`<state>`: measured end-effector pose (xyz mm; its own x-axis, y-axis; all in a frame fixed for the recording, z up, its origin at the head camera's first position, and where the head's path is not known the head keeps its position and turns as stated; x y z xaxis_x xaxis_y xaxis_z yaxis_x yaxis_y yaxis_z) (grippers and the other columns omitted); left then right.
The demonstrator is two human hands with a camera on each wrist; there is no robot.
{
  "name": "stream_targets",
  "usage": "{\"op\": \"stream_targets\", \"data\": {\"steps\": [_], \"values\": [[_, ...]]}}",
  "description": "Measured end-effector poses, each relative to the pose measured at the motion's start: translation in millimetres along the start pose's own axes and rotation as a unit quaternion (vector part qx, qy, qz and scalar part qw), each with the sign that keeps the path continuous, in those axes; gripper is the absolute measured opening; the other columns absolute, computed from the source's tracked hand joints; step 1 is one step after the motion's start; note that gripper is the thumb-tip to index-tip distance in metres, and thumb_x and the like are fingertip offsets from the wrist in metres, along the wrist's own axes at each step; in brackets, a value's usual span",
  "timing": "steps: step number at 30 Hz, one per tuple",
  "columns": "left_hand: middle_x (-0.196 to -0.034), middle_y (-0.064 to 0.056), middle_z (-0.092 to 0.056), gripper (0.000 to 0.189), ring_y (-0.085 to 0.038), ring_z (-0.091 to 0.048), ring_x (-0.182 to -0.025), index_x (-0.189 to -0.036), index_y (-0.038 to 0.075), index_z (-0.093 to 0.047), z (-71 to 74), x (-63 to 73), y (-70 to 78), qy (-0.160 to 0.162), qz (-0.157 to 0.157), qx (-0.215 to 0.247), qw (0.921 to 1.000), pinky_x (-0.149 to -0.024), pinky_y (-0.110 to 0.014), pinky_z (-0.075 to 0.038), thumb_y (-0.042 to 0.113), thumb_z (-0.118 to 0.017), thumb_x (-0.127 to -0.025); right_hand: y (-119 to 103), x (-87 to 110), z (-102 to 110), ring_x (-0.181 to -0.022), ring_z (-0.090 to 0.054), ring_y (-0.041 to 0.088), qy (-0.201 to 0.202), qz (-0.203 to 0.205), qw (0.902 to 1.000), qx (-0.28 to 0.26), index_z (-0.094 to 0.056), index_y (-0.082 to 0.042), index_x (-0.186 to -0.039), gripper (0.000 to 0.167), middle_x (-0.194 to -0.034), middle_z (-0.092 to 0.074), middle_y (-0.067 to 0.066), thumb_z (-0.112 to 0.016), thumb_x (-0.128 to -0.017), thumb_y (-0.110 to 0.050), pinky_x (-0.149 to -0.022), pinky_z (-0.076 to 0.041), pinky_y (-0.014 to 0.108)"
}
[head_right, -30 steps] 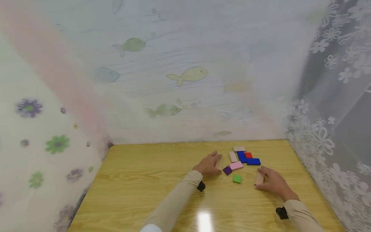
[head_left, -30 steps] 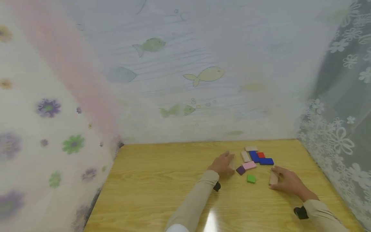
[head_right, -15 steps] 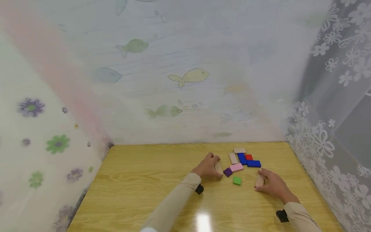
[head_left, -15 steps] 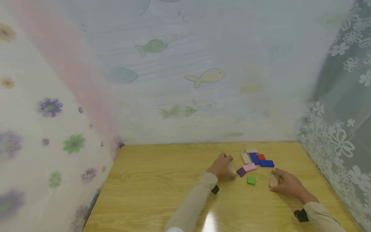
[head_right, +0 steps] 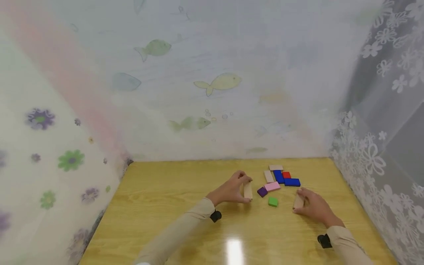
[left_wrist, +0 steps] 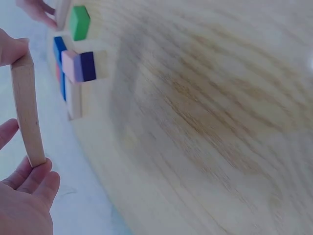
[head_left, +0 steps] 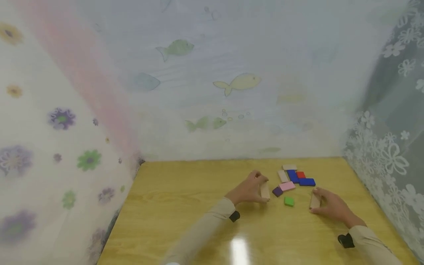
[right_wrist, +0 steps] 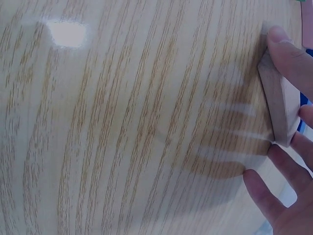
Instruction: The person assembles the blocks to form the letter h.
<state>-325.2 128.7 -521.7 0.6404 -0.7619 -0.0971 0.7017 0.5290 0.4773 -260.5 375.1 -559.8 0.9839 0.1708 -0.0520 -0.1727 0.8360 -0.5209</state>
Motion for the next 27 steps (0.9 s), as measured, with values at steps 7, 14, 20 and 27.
{"op": "stream_targets", "data": {"steps": [7, 14, 20, 27], "values": [[-0.125, -0.005, -0.035, 0.068, -0.012, -0.038, -0.108, -0.131, 0.019, -0.049, 20.8, 29.1, 8.2, 0.028, -0.051, -0.005, 0.9983, -0.080, -0.012, -0.041, 0.041, -0.077, -0.074, 3.2, -1.1, -0.2, -0.115, -0.042, 0.056, -0.020, -0.012, 0.9996, 0.012, -0.050, 0.010, -0.129, 0.084, -0.131, -0.043, 0.038, -0.083, -0.069, -0.038, -0.084, -0.042, 0.064], [-0.127, -0.006, -0.035, 0.066, -0.014, -0.038, -0.108, -0.130, 0.020, -0.050, 33.9, 65.3, 1.3, 0.045, -0.071, -0.028, 0.9961, -0.078, -0.014, -0.043, 0.042, -0.076, -0.074, 2.1, -1.1, -2.3, -0.112, -0.043, 0.057, -0.019, -0.003, 0.9998, 0.011, -0.051, 0.012, -0.127, 0.084, -0.128, -0.044, 0.039, -0.084, -0.068, -0.038, -0.083, -0.042, 0.065], [-0.126, -0.004, -0.034, 0.064, -0.015, -0.037, -0.107, -0.130, 0.021, -0.049, 41.1, 92.7, -12.6, 0.059, -0.051, 0.005, 0.9970, -0.076, -0.016, -0.044, 0.039, -0.076, -0.075, 5.9, -0.4, -4.1, -0.113, -0.042, 0.057, -0.027, -0.017, 0.9992, 0.025, -0.050, 0.012, -0.127, 0.086, -0.128, -0.044, 0.039, -0.084, -0.066, -0.040, -0.085, -0.041, 0.065], [-0.129, -0.006, -0.035, 0.067, -0.021, -0.042, -0.113, -0.132, 0.018, -0.048, 53.6, 127.1, -24.4, 0.081, -0.031, 0.027, 0.9959, -0.082, -0.026, -0.049, 0.035, -0.079, -0.074, 2.0, -4.2, -1.6, -0.111, -0.044, 0.057, -0.012, -0.004, 0.9997, 0.019, -0.050, 0.014, -0.126, 0.086, -0.126, -0.045, 0.040, -0.085, -0.066, -0.035, -0.084, -0.042, 0.065]]}}
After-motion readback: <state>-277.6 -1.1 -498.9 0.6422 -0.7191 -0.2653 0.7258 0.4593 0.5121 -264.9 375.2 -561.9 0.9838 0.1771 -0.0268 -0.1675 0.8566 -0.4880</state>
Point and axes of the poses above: each hand's wrist, its own x-axis away from the middle knuckle, its own z-axis out of the back of the hand, y = z × x, the point moved 9 cm from there along -x, towards the middle knuckle
